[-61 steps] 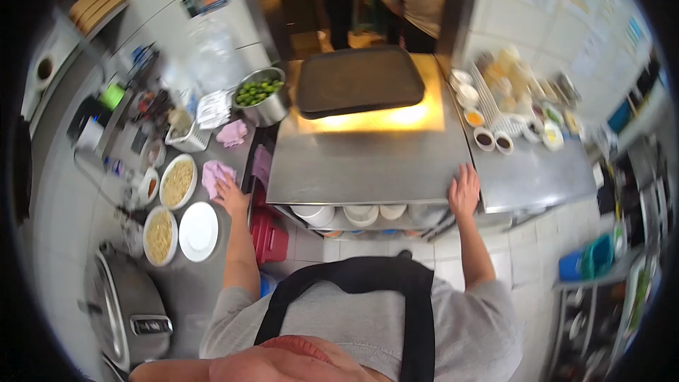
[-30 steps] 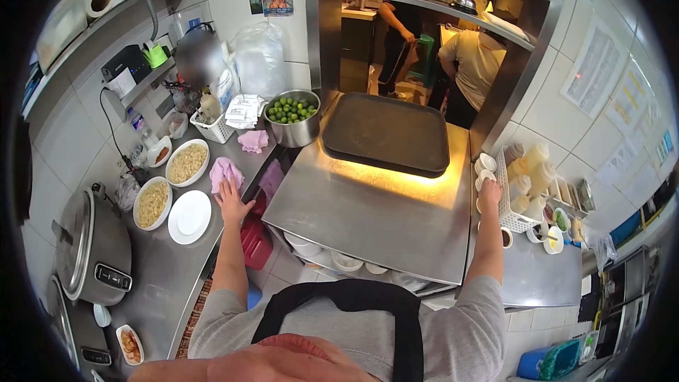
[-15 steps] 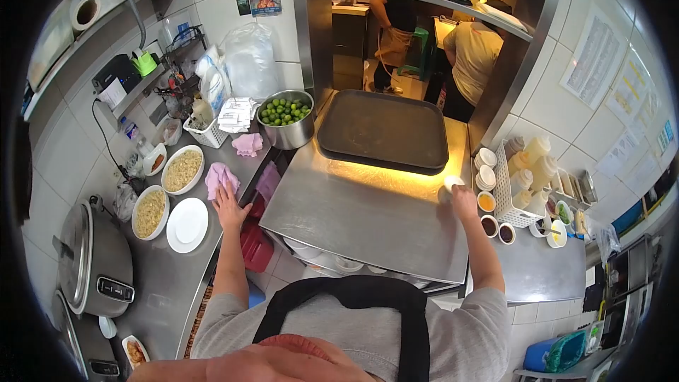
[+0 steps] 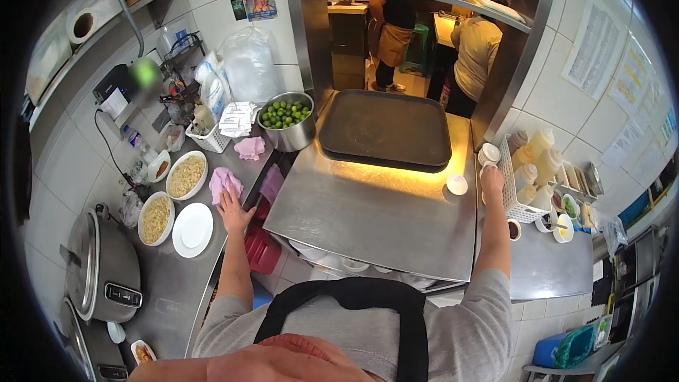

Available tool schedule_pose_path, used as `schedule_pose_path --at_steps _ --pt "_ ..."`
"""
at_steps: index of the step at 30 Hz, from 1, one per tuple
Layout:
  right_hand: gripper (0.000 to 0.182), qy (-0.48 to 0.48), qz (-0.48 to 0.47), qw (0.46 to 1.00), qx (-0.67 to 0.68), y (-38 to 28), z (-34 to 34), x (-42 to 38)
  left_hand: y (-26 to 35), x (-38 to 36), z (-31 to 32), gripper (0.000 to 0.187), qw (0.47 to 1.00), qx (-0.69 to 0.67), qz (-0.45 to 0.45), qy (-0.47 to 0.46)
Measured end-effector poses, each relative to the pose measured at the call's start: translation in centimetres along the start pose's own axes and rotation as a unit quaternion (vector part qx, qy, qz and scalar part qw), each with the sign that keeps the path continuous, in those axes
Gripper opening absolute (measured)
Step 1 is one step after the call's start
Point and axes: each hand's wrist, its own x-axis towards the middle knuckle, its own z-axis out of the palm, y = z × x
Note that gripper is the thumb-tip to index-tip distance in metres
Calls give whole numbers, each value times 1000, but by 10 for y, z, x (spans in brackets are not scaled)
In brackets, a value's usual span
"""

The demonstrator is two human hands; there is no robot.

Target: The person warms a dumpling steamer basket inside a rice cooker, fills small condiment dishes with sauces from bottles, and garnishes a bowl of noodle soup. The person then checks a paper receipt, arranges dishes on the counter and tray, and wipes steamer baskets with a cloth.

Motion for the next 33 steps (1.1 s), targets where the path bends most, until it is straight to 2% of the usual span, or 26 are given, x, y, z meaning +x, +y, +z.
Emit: schedule_pose_path --at_steps 2,4,6,7,9,10,12,15,17,18,19,20,21,22,23,24,25,26,28,30,31,33 --pt "17 82 -6 997 7 -1 0 -4 -1 1 3 105 1000 -6 10 7" --pt "23 87 4 996 36 -5 -7 -7 -1 0 2 105 1000 -7 10 4" --pt "25 72 103 984 125 -12 -20 -12 -1 0 1 105 1000 -9 11 2" --pt "25 72 103 984 125 -20 -33 -22 -1 0 0 105 1000 -10 10 2" --pt "21 184 0 960 212 -39 -54 -51 -1 0 0 105 1000 -13 11 2" --pt "21 184 3 960 210 -47 -55 -64 -1 0 1 105 1000 -15 11 5" --pt "17 195 -88 938 271 -64 -55 -98 -2 0 0 105 1000 -17 17 5" --pt "15 215 -161 918 294 -93 -51 -166 -4 -1 3 101 999 -25 27 11" --pt "13 213 -174 914 300 -104 -44 -199 -8 2 12 95 995 -54 38 69" --pt "13 171 -164 923 303 -110 -44 -213 -6 4 14 95 995 -54 50 64" --pt "12 129 -153 930 307 -111 -43 -226 -4 6 16 93 989 -96 33 112" --pt "12 126 -140 933 307 -109 -38 -235 -1 7 19 91 978 -135 16 159" --pt "15 136 -142 935 295 -110 -29 -239 14 5 13 89 960 -190 52 201" --pt "19 147 -145 936 284 -111 -24 -241 39 -2 -2 88 933 -222 127 254" --pt "16 148 -140 936 286 -113 -29 -243 66 -8 -2 87 915 -296 148 230" --pt "16 140 -132 938 289 -115 -32 -246 97 -21 1 83 907 -303 182 229" --pt "11 143 -132 936 292 -115 -34 -246 140 -49 -19 78 860 -418 224 189" --pt "7 148 -135 934 295 -115 -36 -246 174 -75 -18 73 843 -463 252 105" --pt "7 137 -158 928 310 -112 -39 -249 236 -119 -11 72 776 -472 409 -87" --pt "8 134 -186 915 333 -104 -37 -250 286 -171 -6 74 725 -498 398 -261" --pt "9 135 -179 912 343 -100 -36 -255 301 -187 -4 74 713 -494 410 -280" --pt "9 148 -207 893 371 -84 -54 -268 338 -222 -2 78 663 -541 349 -382"
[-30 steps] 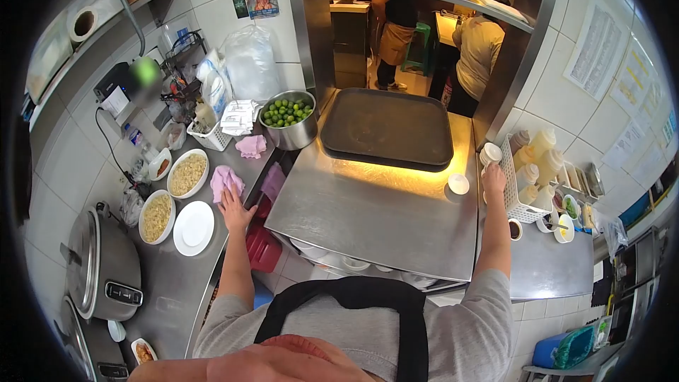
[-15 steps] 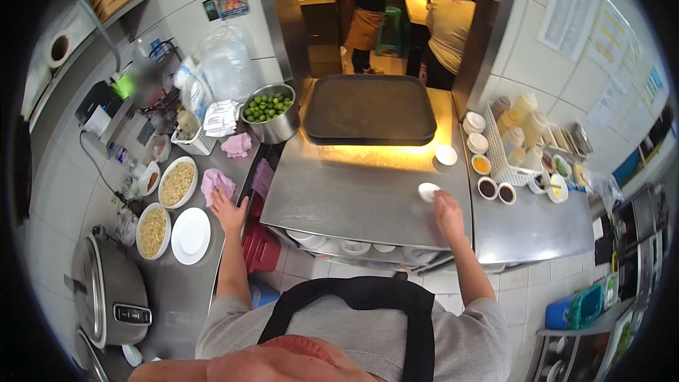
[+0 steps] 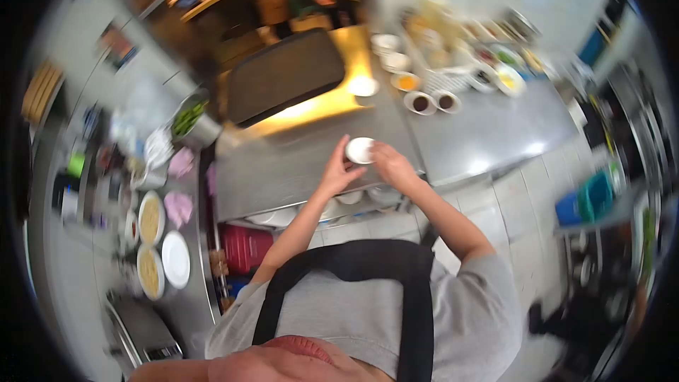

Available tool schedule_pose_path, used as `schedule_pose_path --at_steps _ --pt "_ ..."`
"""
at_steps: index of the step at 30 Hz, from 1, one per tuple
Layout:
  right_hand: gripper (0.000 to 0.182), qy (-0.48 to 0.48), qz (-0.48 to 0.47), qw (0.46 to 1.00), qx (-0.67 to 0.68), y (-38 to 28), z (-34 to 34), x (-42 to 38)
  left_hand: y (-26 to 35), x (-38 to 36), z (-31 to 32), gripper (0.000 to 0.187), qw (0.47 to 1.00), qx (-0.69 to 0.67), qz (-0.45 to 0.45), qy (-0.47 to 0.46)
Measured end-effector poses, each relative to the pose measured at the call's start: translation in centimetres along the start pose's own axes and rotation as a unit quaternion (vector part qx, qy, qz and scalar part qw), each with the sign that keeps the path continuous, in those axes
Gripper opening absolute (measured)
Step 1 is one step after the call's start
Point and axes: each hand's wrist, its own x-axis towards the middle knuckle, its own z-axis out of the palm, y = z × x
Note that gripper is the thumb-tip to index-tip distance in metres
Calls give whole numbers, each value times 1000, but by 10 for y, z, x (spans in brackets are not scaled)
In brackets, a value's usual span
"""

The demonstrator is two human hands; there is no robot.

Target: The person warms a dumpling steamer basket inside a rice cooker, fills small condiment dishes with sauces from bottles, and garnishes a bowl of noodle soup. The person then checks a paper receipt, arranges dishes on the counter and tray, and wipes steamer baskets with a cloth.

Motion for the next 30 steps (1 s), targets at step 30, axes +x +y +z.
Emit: schedule_pose_path --at_steps 30 --pt "18 330 414 826 196 472 -339 -41 106 175 319 79 968 -134 -16 -212"
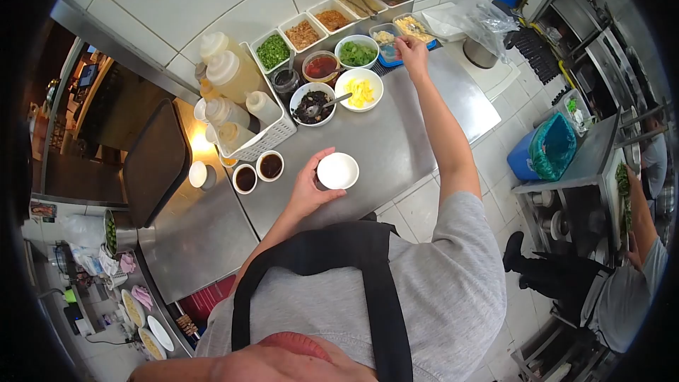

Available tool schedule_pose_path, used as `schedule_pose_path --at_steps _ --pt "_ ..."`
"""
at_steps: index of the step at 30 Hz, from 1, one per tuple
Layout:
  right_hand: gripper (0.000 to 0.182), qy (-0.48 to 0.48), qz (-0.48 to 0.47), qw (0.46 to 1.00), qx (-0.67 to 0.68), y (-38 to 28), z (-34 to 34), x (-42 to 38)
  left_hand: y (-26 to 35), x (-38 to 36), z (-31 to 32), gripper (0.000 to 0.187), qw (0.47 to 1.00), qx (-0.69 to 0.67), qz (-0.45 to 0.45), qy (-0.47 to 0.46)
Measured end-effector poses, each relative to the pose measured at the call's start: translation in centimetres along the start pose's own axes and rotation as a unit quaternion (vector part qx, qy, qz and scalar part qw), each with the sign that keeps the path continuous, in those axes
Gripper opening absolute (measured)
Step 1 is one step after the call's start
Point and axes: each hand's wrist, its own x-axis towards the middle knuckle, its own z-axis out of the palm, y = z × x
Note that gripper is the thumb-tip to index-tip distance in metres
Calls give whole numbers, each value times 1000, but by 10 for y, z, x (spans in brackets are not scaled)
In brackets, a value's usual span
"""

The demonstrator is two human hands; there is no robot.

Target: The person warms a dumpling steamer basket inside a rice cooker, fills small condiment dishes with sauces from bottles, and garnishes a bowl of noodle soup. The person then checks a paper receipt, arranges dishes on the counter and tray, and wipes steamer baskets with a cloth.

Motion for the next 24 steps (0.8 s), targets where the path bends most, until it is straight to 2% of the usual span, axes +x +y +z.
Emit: schedule_pose_path --at_steps 1,2,4,8,10,11,13,14,15,16,17,19,24 --pt "17 9 -27 997 -69 0 2 4 0 3 -2 79 1000 3 -2 1" --pt "17 9 -27 997 -66 0 1 7 -1 6 -3 79 1000 23 -1 -1" --pt "15 55 -177 956 -226 -16 -4 1 -1 11 -6 80 999 42 -2 0" --pt "13 28 -230 935 -268 -17 3 2 -9 14 -6 80 1000 22 -14 5" --pt "16 32 -338 896 -286 -10 11 11 -12 16 -6 80 1000 23 -10 7" --pt "16 30 -338 896 -285 -7 14 14 -13 17 -6 80 999 39 -3 6" --pt "16 11 -283 924 -255 -4 19 17 -12 17 -6 80 998 55 3 8" --pt "16 10 -284 924 -254 -3 20 18 -11 17 -6 80 999 48 -4 9" --pt "17 25 -168 974 -149 -1 20 19 -9 18 -6 80 999 42 -10 11" --pt "18 39 -47 997 -39 0 20 21 -7 19 -6 80 999 42 -8 13" --pt "18 37 -49 997 -38 1 19 22 -6 21 -7 81 999 53 -13 4" --pt "19 78 34 986 144 6 9 23 -4 23 -8 83 998 64 -17 -5" --pt "17 100 30 976 190 5 -14 18 2 37 -6 82 995 98 6 -13"
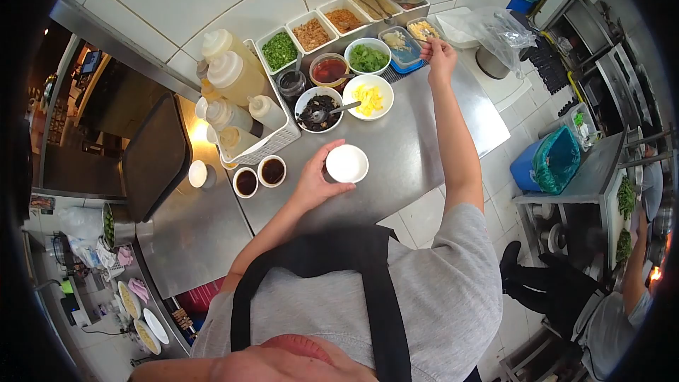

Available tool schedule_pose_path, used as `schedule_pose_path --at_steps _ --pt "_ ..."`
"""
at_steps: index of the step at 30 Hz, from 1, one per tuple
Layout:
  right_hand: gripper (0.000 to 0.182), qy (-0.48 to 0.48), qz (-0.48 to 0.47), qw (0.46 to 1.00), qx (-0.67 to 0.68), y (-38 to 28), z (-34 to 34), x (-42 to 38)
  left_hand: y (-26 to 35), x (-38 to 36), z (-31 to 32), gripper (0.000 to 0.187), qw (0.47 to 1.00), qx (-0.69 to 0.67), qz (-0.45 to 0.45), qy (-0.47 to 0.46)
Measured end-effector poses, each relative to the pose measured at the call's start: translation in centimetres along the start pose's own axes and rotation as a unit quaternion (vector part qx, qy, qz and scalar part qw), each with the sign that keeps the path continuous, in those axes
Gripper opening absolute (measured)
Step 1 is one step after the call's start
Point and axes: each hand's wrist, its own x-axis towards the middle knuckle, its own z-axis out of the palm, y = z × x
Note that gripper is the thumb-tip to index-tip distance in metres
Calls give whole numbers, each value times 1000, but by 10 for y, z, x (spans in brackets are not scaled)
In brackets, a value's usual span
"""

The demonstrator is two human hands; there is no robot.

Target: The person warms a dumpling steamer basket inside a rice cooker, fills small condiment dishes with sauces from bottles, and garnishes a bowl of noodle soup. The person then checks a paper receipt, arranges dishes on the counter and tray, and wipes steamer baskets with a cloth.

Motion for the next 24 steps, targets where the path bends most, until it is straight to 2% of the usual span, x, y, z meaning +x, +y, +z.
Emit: schedule_pose_path --at_steps 6,8,9,11,15,16,20,22,23,24 --pt "18 -23 -36 999 25 -18 -13 -2 23 40 5 79 999 -3 51 20" --pt "19 -45 -99 986 -129 -21 -9 -4 28 51 8 80 996 23 79 29" --pt "19 -45 -99 986 -129 -21 -6 -6 33 51 11 80 996 23 79 29" --pt "19 -50 -145 958 -241 -21 5 -9 44 51 14 78 997 1 67 24" --pt "19 -72 -167 940 -287 -14 26 -10 42 46 14 78 999 -1 41 2" --pt "19 -79 -187 921 -331 -8 29 -4 38 44 14 78 999 5 49 8" --pt "19 -83 -194 923 -321 1 42 1 26 41 11 80 997 23 64 36" --pt "20 -75 -114 960 -244 -2 43 0 28 42 9 80 997 22 62 39" --pt "20 -76 -114 960 -243 -3 44 -1 29 42 8 79 997 19 61 39" --pt "20 -55 -64 984 -156 -2 40 1 29 43 8 79 997 19 61 40"
